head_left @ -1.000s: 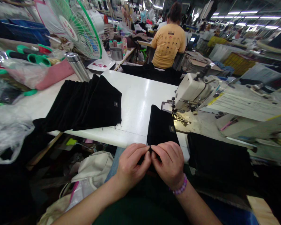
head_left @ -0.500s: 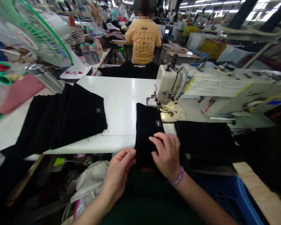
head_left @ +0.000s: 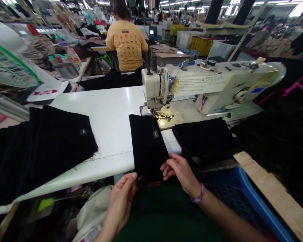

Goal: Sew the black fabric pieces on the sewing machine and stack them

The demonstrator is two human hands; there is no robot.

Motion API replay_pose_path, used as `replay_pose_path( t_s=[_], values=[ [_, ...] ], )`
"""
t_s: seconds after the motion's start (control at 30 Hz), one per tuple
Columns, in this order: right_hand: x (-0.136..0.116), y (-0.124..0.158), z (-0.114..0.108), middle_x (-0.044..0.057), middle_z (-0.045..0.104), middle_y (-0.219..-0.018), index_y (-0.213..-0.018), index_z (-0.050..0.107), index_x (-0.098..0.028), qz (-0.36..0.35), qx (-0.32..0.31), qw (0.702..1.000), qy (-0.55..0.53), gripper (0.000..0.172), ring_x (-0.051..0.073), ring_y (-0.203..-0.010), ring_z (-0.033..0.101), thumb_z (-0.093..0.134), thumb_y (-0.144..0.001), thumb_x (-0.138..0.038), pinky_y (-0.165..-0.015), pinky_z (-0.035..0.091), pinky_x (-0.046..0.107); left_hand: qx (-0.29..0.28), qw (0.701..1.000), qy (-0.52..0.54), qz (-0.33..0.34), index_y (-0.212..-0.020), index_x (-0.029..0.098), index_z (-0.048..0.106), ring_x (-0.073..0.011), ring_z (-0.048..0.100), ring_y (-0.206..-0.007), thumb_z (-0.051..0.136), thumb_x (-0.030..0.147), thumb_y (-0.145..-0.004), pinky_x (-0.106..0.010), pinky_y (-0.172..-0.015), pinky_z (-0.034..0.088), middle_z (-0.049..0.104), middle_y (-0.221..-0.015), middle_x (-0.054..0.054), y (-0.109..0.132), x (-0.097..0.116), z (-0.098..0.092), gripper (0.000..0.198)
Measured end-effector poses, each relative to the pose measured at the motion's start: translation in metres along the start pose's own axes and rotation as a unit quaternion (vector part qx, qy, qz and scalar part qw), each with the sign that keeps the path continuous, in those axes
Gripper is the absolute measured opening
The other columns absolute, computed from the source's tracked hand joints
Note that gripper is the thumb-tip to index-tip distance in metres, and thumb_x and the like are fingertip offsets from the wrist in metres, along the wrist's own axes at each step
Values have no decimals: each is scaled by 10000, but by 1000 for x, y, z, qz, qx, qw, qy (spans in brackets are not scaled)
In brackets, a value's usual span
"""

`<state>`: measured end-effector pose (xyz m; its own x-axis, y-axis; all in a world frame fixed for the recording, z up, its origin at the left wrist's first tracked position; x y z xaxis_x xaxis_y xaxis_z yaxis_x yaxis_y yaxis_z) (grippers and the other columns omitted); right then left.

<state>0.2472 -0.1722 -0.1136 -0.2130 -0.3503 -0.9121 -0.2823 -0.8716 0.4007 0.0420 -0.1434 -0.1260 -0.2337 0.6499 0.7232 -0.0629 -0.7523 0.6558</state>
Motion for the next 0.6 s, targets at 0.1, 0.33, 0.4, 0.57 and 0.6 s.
replay_pose_path(
  t_s=[0.1,0.33,0.4,0.57,0.6],
  values=[
    [-5,-1,-7,19,672,-646,-805,574,-176,-4,12,1000,-20,418,128,-496,625,564,-781,-593,-449,555,248,7,1000,-8,7,-633,138,673,-51,400,-502,946,481,-353,-139,-460,347,499,-499,51,1,1,-1,520],
    [-8,-4,-12,-49,581,-509,-692,548,-182,-4,23,1000,-1,398,53,-348,471,662,-754,-558,-313,355,143,-8,997,-55,54,-704,145,630,-73,413,-532,876,514,-545,-180,-507,373,495,-560,46,-4,1,-12,471],
    [-8,-3,-12,-52,578,-506,-688,544,-184,-1,18,1000,-2,391,51,-342,462,656,-761,-551,-305,337,140,32,974,-121,187,-779,165,616,-97,455,-571,812,473,-675,-211,-554,407,521,-623,36,2,24,-17,380],
    [-12,-1,-11,-43,590,-525,-699,558,-180,3,-2,1000,-3,371,60,-360,478,641,-777,-534,-310,345,147,4,674,-435,598,-1063,221,625,-203,608,-886,711,252,-843,-349,-825,486,651,-983,-51,57,74,49,239],
    [-13,-1,-11,-43,588,-527,-700,557,-181,2,-5,1000,0,370,61,-362,476,635,-784,-532,-311,345,149,-39,611,-492,619,-1113,221,625,-228,612,-942,687,240,-867,-374,-848,484,662,-1046,-73,61,69,69,255]
  ],
)
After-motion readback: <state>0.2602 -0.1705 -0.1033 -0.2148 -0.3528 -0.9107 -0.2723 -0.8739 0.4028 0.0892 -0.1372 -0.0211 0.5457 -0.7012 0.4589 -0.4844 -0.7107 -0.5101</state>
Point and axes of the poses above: each hand's wrist, its own y-axis away from the middle knuckle, its own z-axis out of the palm, x = y × z, the point moved 8 cm from there along -y, towards the middle knuckle
